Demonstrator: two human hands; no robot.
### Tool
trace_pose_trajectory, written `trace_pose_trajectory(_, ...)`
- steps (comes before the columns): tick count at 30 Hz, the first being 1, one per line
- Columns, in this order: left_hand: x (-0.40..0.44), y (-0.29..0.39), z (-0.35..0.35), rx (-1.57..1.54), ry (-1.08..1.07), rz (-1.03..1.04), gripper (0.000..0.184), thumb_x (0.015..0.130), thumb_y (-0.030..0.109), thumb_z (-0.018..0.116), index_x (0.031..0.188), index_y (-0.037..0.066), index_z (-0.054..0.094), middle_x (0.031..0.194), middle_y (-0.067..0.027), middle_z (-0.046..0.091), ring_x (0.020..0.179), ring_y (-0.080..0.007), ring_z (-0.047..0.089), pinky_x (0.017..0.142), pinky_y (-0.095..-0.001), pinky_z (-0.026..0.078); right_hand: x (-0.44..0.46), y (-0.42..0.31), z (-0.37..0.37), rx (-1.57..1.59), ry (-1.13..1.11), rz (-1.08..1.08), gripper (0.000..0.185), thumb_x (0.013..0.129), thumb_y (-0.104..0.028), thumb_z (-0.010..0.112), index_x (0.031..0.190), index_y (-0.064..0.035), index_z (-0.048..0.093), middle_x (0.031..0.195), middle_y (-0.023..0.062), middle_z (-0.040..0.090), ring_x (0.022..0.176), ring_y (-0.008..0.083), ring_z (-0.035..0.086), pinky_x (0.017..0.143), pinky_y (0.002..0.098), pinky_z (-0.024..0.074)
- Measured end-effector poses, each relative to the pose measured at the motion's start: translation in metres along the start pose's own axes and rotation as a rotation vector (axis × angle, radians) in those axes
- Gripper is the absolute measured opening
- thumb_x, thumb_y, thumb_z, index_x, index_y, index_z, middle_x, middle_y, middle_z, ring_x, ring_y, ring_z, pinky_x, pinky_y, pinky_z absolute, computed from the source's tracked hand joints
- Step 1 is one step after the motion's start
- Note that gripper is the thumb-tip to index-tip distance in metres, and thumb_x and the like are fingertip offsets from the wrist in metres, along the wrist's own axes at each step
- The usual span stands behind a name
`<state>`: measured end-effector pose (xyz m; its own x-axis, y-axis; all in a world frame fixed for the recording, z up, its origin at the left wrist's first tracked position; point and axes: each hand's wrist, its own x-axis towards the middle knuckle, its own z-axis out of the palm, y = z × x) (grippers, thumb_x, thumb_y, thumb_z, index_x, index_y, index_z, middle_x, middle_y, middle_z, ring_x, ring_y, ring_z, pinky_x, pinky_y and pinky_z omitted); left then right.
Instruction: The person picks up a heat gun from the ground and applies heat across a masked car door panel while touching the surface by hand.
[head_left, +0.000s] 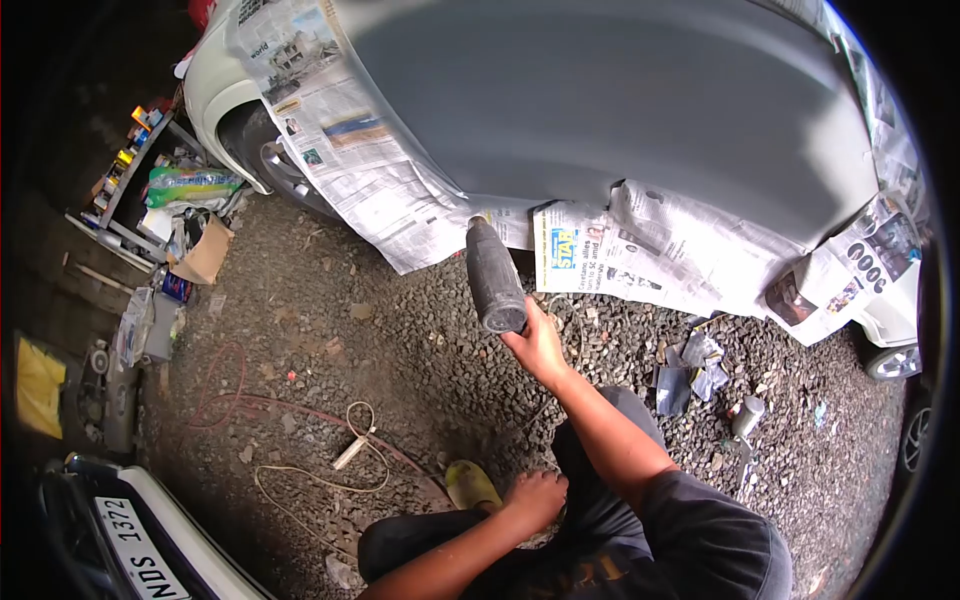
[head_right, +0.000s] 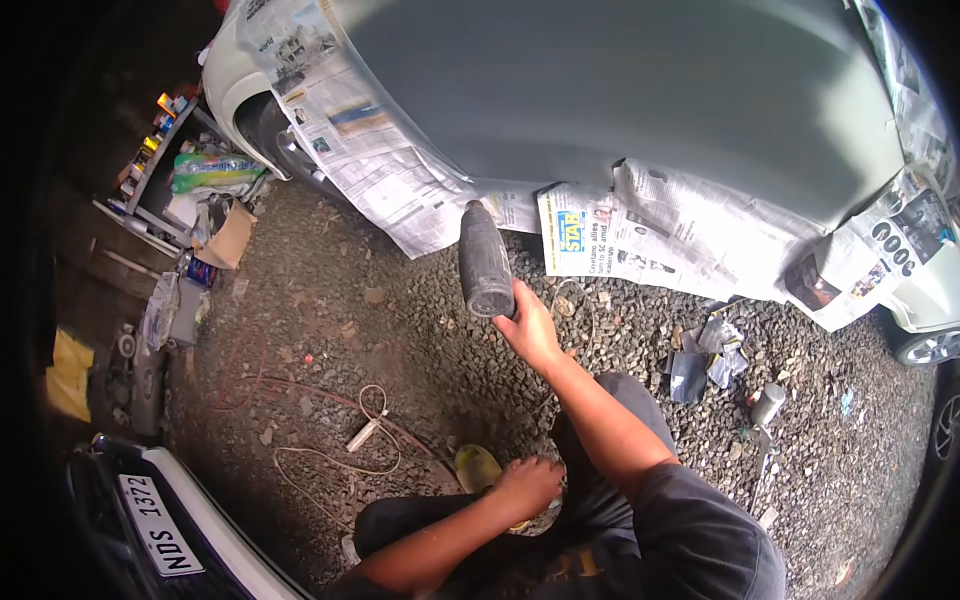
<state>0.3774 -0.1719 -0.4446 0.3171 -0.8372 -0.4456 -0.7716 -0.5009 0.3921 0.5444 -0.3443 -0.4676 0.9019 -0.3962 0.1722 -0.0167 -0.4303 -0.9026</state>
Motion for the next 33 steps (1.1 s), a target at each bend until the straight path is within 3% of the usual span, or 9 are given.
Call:
trace_pose_trajectory(3,0.002,-0.003,0.007,0.019,-0.028,-0.017,0.036,0.087,0.029,0.066,0.115,0.008,0.061,0.108,-0.0142,0.066,0.106,-0.0332,0.064,0.086,-0.0492,0.053,-0.001,-0.005,0.0,0.008,-0.01,0.007,0.062,0.076,-0.01,0.074,0.132,-0.0002,0.049,0.107,0.0202,0.063,0.073,0.0296,0.063,0.069,0.0397,0.0521)
trace_pose_trajectory(6,0.0,-0.005,0.013,0.018,0.079,0.008,0.019,0.089,0.02,0.057,0.102,0.007,0.063,0.102,-0.0123,0.067,0.099,-0.0312,0.067,0.082,-0.0486,0.053,-0.003,-0.02,-0.005,0.049,-0.009,-0.029,0.061,0.076,-0.008,0.074,0.131,-0.0018,0.05,0.106,0.018,0.064,0.072,0.0278,0.063,0.067,0.0379,0.0515)
trace_pose_trajectory(9,0.001,-0.003,0.011,0.009,0.057,-0.006,0.019,0.089,0.019,0.056,0.102,0.007,0.063,0.101,-0.013,0.068,0.098,-0.0313,0.067,0.081,-0.0488,0.053,-0.004,-0.028,-0.007,0.081,-0.008,-0.052,0.06,0.076,-0.008,0.074,0.131,-0.0021,0.05,0.105,0.0164,0.064,0.071,0.0269,0.063,0.065,0.0367,0.0508)
trace_pose_trajectory(12,0.006,-0.004,0.008,0.007,-0.091,-0.026,0.035,0.088,0.025,0.059,0.119,0.007,0.059,0.111,-0.0168,0.066,0.106,-0.035,0.065,0.086,-0.0526,0.052,-0.004,-0.037,-0.011,0.077,-0.009,-0.059,0.062,0.076,-0.008,0.075,0.132,-0.0009,0.05,0.106,0.0166,0.064,0.07,0.0265,0.062,0.065,0.0354,0.0508)
trace_pose_trajectory(15,0.01,-0.006,0.01,-0.004,-0.111,-0.026,0.035,0.088,0.024,0.058,0.118,0.008,0.06,0.112,-0.0177,0.066,0.107,-0.0358,0.064,0.087,-0.0529,0.052,-0.003,-0.034,-0.01,0.101,0.061,-0.196,0.064,0.075,-0.008,0.075,0.133,0.0004,0.05,0.109,0.0164,0.064,0.07,0.0254,0.062,0.064,0.0345,0.0507)
trace_pose_trajectory(22,0.017,-0.007,0.017,-0.023,-0.114,-0.041,0.034,0.085,0.021,0.058,0.117,0.008,0.062,0.111,-0.0188,0.066,0.108,-0.0368,0.064,0.089,-0.0539,0.05,0.002,-0.08,-0.034,0.153,0.035,-0.226,0.059,0.077,-0.007,0.075,0.131,0.001,0.051,0.106,0.0147,0.062,0.076,0.0233,0.064,0.064,0.0333,0.0513)
trace_pose_trajectory(27,0.017,-0.008,0.015,0.035,-0.029,-0.011,0.023,0.088,0.018,0.054,0.105,0.006,0.065,0.107,-0.0167,0.069,0.101,-0.0339,0.067,0.084,-0.0477,0.054,0.002,-0.084,-0.041,0.257,0.107,-0.312,0.055,0.076,-0.004,0.076,0.126,0.0017,0.052,0.106,0.0135,0.063,0.086,0.0225,0.066,0.07,0.0325,0.0531)
trace_pose_trajectory(30,0.019,-0.013,0.014,-0.028,-0.093,-0.009,0.036,0.083,0.019,0.059,0.117,0.008,0.061,0.113,-0.0174,0.066,0.109,-0.0347,0.063,0.089,-0.0532,0.051,-0.005,-0.085,-0.048,0.368,0.147,-0.206,0.053,0.076,-0.004,0.076,0.123,0.0022,0.053,0.105,0.0137,0.064,0.091,0.0207,0.066,0.076,0.0325,0.0538)
trace_pose_trajectory(33,0.023,-0.015,0.027,-0.008,0.008,0.012,0.023,0.085,0.018,0.058,0.102,0.006,0.067,0.104,-0.0175,0.069,0.098,-0.0343,0.067,0.083,-0.0493,0.054,-0.009,-0.074,-0.045,0.47,0.282,-0.18,0.047,0.076,-0.007,0.077,0.118,0.0036,0.058,0.105,0.0135,0.067,0.093,0.0215,0.066,0.084,0.0335,0.0528)
